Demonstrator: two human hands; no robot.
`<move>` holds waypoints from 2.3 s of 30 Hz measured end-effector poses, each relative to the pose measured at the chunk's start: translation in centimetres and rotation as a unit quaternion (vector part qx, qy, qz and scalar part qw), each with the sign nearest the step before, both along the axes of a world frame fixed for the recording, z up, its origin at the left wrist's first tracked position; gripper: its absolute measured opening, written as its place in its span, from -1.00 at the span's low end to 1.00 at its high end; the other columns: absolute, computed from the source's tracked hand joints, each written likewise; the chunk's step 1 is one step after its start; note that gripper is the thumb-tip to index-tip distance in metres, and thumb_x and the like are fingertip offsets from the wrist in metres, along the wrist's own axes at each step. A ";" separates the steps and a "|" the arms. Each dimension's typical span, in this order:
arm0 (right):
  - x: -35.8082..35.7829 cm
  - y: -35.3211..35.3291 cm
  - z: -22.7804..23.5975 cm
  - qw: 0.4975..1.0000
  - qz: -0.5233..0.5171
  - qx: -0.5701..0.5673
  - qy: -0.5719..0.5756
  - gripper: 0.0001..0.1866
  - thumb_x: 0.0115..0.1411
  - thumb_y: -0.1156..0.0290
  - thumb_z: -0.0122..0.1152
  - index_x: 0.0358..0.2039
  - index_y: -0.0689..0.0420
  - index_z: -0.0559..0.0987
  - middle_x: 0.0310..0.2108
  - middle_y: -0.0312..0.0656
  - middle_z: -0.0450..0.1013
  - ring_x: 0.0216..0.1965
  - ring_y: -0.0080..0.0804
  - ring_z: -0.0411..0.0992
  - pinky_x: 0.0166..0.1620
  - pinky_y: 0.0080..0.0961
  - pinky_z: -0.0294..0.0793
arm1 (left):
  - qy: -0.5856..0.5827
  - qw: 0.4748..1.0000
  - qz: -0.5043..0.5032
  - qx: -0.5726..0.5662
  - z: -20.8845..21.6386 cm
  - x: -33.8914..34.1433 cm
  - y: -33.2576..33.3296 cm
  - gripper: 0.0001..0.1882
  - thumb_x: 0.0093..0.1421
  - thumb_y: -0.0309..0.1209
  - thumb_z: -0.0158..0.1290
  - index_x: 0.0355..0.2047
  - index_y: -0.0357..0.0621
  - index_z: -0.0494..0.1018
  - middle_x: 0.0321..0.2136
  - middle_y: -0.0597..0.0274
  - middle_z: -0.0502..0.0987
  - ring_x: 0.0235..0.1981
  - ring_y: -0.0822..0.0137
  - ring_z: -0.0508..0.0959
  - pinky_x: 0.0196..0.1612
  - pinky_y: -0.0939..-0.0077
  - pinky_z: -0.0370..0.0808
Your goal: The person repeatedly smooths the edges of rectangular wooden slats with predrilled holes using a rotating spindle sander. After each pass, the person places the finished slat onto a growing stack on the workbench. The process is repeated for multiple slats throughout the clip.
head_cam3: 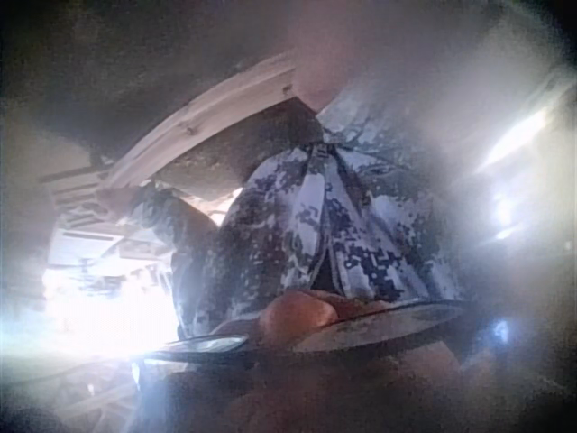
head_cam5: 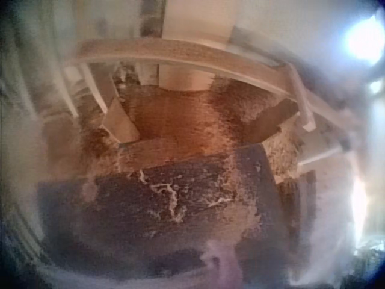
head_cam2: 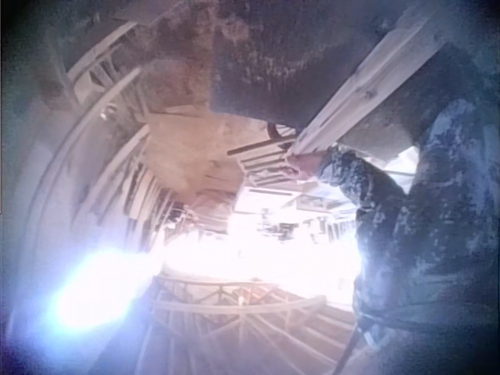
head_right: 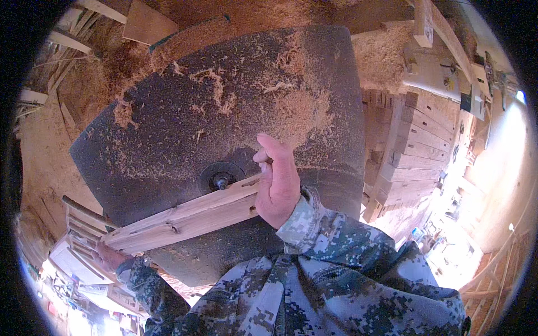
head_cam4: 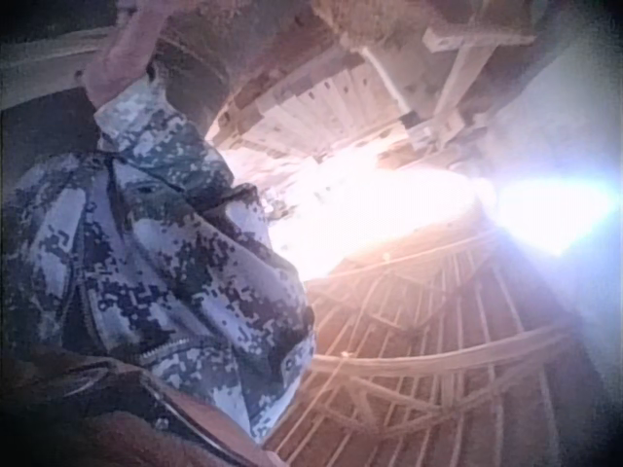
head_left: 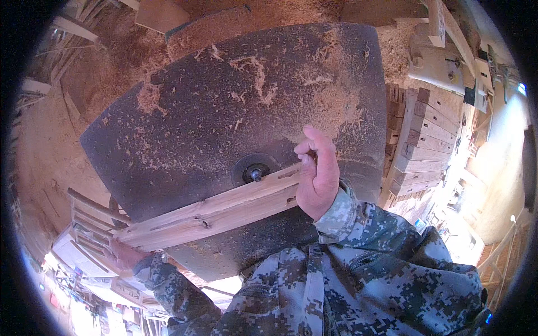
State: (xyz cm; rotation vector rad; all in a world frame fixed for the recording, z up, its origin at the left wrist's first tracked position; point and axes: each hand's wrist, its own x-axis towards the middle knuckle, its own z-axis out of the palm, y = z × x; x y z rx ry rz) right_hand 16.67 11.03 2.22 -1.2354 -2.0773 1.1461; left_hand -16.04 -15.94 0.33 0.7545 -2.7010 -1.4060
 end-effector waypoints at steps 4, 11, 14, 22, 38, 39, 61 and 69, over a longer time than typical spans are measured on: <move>-0.8 -0.6 -0.1 0.999 0.006 -0.033 0.006 -0.32 0.19 0.88 -0.18 0.34 0.23 0.30 -0.12 -0.08 0.35 -0.14 -0.29 0.37 0.03 -0.40 0.44 | -0.004 0.999 0.007 -0.037 -0.4 -0.4 -1.9 -0.25 0.29 -0.19 0.07 0.45 -0.12 0.21 0.23 -0.08 0.45 0.14 -0.05 0.53 0.16 0.00 0.52; -1.4 -0.7 -0.2 0.999 0.020 -0.046 0.021 -0.28 0.18 0.88 -0.19 0.38 0.24 0.26 -0.13 -0.11 0.34 -0.17 -0.32 0.35 0.01 -0.39 0.44 | 0.007 0.999 -0.019 0.050 -1.5 -1.0 -4.7 -0.24 0.27 -0.25 0.10 0.44 -0.21 0.19 0.18 -0.16 0.45 0.12 -0.01 0.53 0.16 0.07 0.52; -1.7 -0.8 -0.3 0.999 0.026 -0.033 0.016 -0.29 0.20 0.87 -0.21 0.39 0.23 0.23 -0.13 -0.15 0.34 -0.18 -0.41 0.35 0.02 -0.46 0.43 | 0.020 0.999 -0.030 0.036 -1.1 -0.6 -4.4 -0.19 0.28 -0.23 0.09 0.46 -0.30 0.12 0.17 -0.27 0.41 0.10 -0.05 0.52 0.10 0.06 0.55; -1.9 -1.4 -0.4 0.998 0.018 -0.050 0.016 -0.27 0.18 0.87 -0.22 0.40 0.23 0.24 -0.10 -0.15 0.33 -0.16 -0.43 0.35 0.00 -0.50 0.42 | 0.011 1.000 0.006 -0.016 -0.8 0.0 -5.4 -0.39 0.26 -0.30 0.08 0.29 -0.30 0.39 0.16 -0.10 0.46 0.12 -0.02 0.51 0.15 0.07 0.55; 7.6 -6.6 5.9 0.996 0.092 0.012 -0.004 -0.56 0.13 0.64 0.19 0.08 0.26 0.53 0.01 0.06 0.49 0.07 0.04 0.48 0.20 -0.18 0.45 | 0.212 0.732 -0.311 0.568 14.0 0.4 -3.5 0.17 -0.06 -0.13 0.16 0.56 -0.10 -0.06 0.51 -0.45 -0.16 0.57 -0.15 -0.10 0.61 0.04 -0.32; 6.9 -6.1 7.0 0.994 0.109 0.018 0.025 -0.55 0.12 0.58 0.26 0.07 0.24 0.56 0.02 0.05 0.52 0.08 0.06 0.50 0.23 -0.16 0.45 | 0.232 0.729 -0.329 0.554 16.3 0.7 -1.5 0.19 -0.05 -0.11 0.17 0.57 -0.09 -0.10 0.51 -0.46 -0.18 0.57 -0.14 -0.08 0.61 0.06 -0.34; 24.6 -7.6 12.6 0.729 -0.343 -0.207 0.555 -0.30 0.15 0.53 0.32 0.33 0.14 0.36 0.19 -0.06 0.46 0.26 -0.03 0.38 0.41 0.07 0.27 | -0.102 0.726 -0.640 0.228 2.8 28.9 2.1 -0.29 0.28 -0.45 0.21 0.39 -0.36 0.23 0.35 -0.07 0.34 0.42 0.10 0.30 0.47 0.18 0.19; 28.2 -15.8 3.0 0.783 -0.153 -0.591 0.118 -0.58 0.28 0.40 0.38 0.10 0.18 0.51 -0.01 -0.05 0.58 0.01 -0.14 0.56 0.07 -0.19 0.59 | 0.125 0.868 -0.479 0.036 -0.9 24.9 4.5 -0.43 0.29 -0.42 0.11 0.27 -0.35 0.33 0.17 -0.11 0.42 0.21 -0.07 0.34 0.34 0.06 0.22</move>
